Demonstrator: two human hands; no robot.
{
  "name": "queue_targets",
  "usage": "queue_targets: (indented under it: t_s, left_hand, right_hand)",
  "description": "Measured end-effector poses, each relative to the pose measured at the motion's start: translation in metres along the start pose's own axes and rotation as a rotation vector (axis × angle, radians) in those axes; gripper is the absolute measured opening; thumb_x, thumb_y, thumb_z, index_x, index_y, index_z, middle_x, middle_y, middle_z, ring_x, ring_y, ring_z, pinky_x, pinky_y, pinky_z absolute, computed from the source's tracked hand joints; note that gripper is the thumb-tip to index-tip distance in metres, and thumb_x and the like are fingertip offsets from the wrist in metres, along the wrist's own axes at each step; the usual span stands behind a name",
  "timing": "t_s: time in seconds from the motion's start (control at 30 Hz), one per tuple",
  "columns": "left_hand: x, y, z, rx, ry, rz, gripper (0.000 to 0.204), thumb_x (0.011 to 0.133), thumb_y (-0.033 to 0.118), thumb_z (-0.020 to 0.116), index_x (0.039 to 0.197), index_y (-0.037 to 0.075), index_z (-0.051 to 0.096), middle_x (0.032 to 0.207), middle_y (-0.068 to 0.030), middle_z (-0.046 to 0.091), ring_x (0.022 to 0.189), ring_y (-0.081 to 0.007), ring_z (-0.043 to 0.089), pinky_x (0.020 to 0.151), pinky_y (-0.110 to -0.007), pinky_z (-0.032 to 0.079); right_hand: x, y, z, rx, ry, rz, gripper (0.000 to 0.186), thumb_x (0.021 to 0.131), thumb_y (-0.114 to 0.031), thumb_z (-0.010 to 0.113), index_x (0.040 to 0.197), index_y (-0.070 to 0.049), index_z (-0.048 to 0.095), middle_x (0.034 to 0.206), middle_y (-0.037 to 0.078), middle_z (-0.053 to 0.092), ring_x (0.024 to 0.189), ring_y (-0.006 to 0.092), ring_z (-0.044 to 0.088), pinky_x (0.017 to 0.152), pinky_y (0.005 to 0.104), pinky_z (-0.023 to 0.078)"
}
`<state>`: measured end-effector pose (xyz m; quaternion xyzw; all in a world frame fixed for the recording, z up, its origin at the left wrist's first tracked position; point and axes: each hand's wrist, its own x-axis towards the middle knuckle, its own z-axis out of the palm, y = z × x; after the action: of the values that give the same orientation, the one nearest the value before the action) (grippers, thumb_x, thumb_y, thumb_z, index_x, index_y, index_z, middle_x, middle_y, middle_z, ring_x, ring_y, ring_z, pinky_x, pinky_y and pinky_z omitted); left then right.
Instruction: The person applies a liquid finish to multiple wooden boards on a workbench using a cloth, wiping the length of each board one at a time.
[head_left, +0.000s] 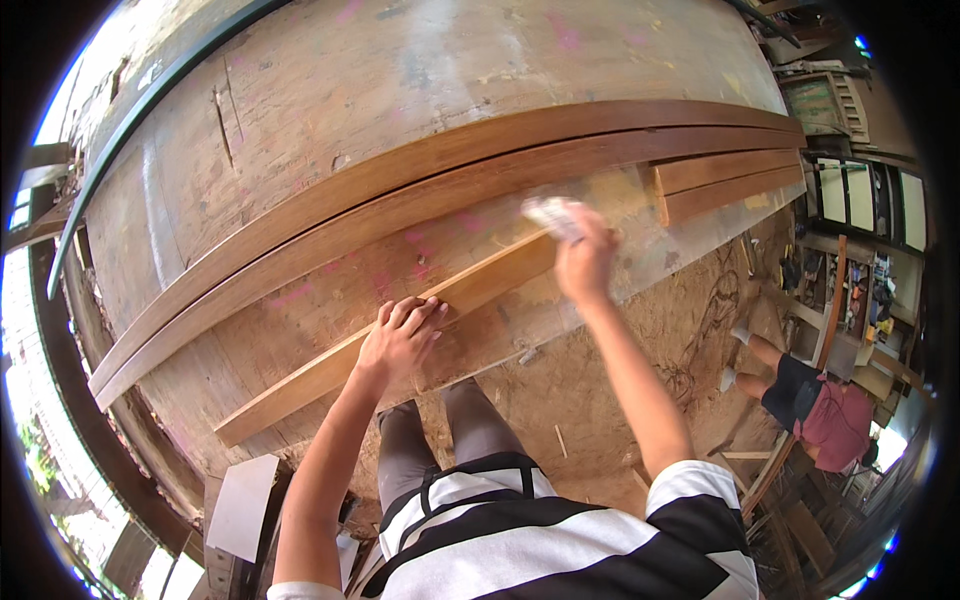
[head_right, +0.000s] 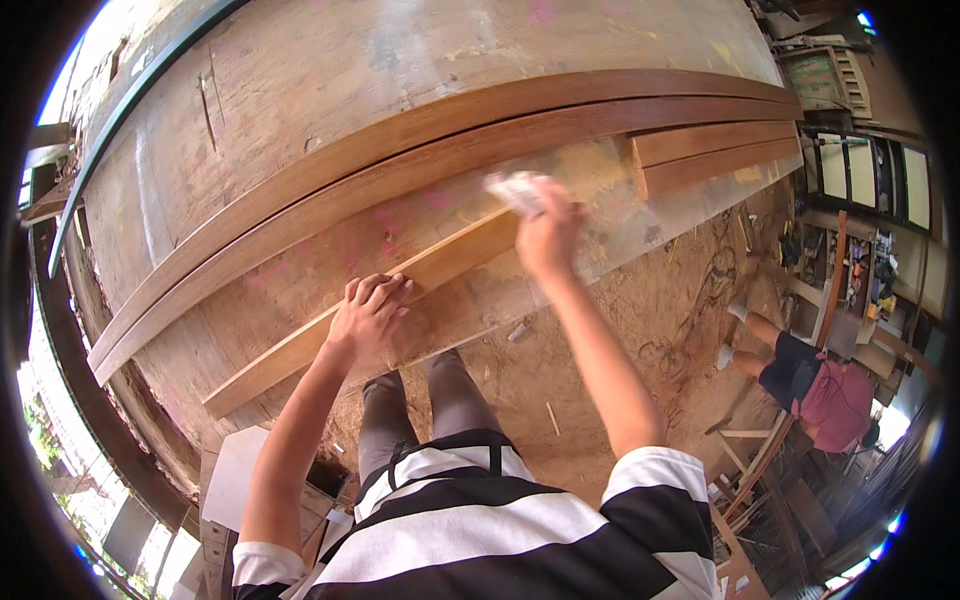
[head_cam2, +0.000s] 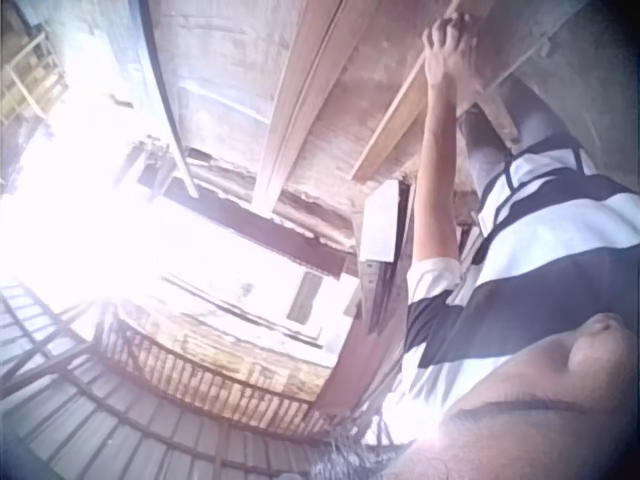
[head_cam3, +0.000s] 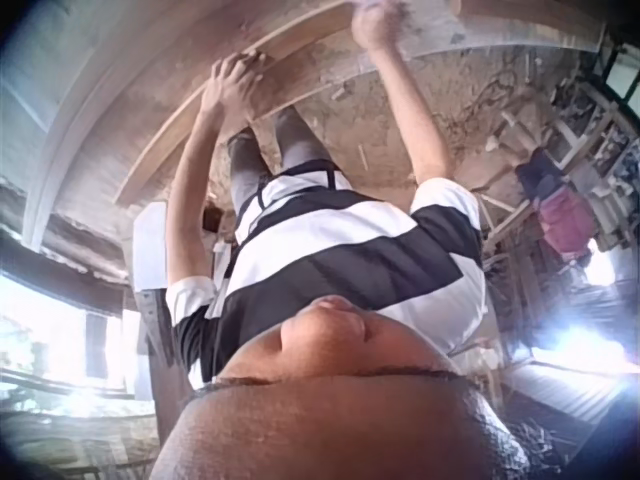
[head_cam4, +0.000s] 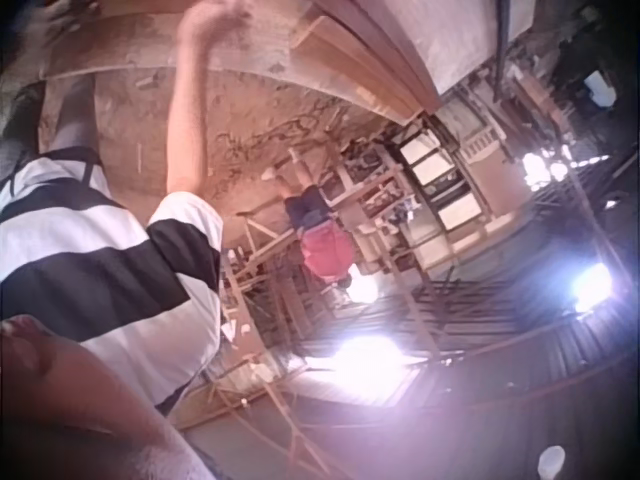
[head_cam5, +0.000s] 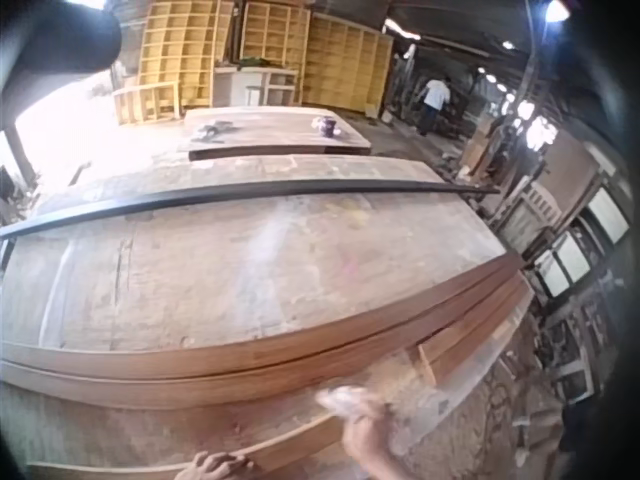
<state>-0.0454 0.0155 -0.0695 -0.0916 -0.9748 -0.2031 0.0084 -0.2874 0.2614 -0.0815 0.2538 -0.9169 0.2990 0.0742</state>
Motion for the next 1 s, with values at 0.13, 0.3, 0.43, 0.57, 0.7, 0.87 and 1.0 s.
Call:
queue_targets:
  t_s: [0.13, 0.3, 0.43, 0.57, 0.7, 0.87, 1.0]
  left_hand:
    - [-0.001, 0.0, -0.001, -0.028, 0.007, -0.015, 0.052, 0.09, 0.024, 0.071, 0.14, 0.013, 0.06, 0.137, -0.0022, 0.057, 0.123, -0.0249, 0.052, 0.104, -0.045, 0.042]
    - [0.0, 0.0, 0.0, 0.007, 0.019, -0.001, 0.052, 0.09, 0.025, 0.071, 0.139, 0.013, 0.06, 0.138, -0.002, 0.057, 0.124, -0.0248, 0.051, 0.104, -0.045, 0.041]
    - [-0.002, 0.001, 0.002, 0.004, 0.022, -0.019, 0.052, 0.09, 0.025, 0.072, 0.139, 0.013, 0.06, 0.138, -0.002, 0.057, 0.124, -0.0247, 0.051, 0.105, -0.045, 0.041]
    - [-0.005, -0.004, 0.004, 0.032, 0.01, -0.013, 0.055, 0.09, 0.027, 0.07, 0.142, 0.013, 0.057, 0.139, -0.0021, 0.056, 0.126, -0.0241, 0.05, 0.105, -0.044, 0.041]
    - [-0.001, 0.0, 0.001, -0.006, 0.01, -0.009, 0.053, 0.09, 0.024, 0.071, 0.141, 0.014, 0.059, 0.138, -0.0032, 0.057, 0.126, -0.0253, 0.05, 0.106, -0.045, 0.04]
    - [-0.008, -0.002, 0.01, 0.028, 0.013, -0.011, 0.055, 0.09, 0.026, 0.071, 0.141, 0.013, 0.058, 0.139, -0.0036, 0.056, 0.127, -0.0257, 0.05, 0.106, -0.046, 0.039]
    - [0.0, 0.002, 0.012, -0.055, 0.067, -0.102, 0.057, 0.09, 0.029, 0.071, 0.142, 0.011, 0.056, 0.14, -0.0073, 0.055, 0.129, -0.0284, 0.048, 0.107, -0.048, 0.039]
  right_hand:
    - [-0.054, -0.083, 0.016, -0.053, -0.375, -0.402, 0.035, 0.096, -0.014, 0.057, 0.129, -0.018, 0.069, 0.127, 0.007, 0.069, 0.129, 0.0185, 0.055, 0.095, 0.04, 0.034]
    - [-0.024, 0.008, 0.018, -0.028, -0.036, 0.047, 0.025, 0.095, -0.011, 0.059, 0.116, -0.017, 0.074, 0.123, 0.0, 0.071, 0.122, 0.0189, 0.06, 0.1, 0.042, 0.036]
    - [0.011, 0.021, -0.006, -0.289, -0.034, 0.057, 0.029, 0.093, -0.004, 0.063, 0.119, -0.013, 0.071, 0.115, 0.007, 0.072, 0.12, 0.0205, 0.06, 0.101, 0.0381, 0.041]
    - [-0.029, -0.076, 0.024, 0.203, -0.019, -0.048, 0.03, 0.089, 0.002, 0.062, 0.117, -0.006, 0.07, 0.12, 0.011, 0.069, 0.121, 0.0249, 0.058, 0.108, 0.0409, 0.033]
    - [-0.062, -0.071, 0.039, 0.0, -0.125, -0.378, 0.041, 0.088, -0.003, 0.06, 0.127, -0.012, 0.068, 0.127, 0.009, 0.067, 0.123, 0.022, 0.057, 0.099, 0.0421, 0.033]
    - [-0.014, 0.031, -0.008, -0.228, -0.013, 0.099, 0.037, 0.083, 0.002, 0.065, 0.118, -0.006, 0.068, 0.124, 0.014, 0.067, 0.12, 0.0275, 0.06, 0.106, 0.044, 0.044]
    - [0.003, 0.086, -0.069, -0.042, 0.114, 0.331, 0.029, 0.091, -0.007, 0.057, 0.115, 0.001, 0.072, 0.106, 0.022, 0.072, 0.098, 0.0352, 0.07, 0.093, 0.0432, 0.052]
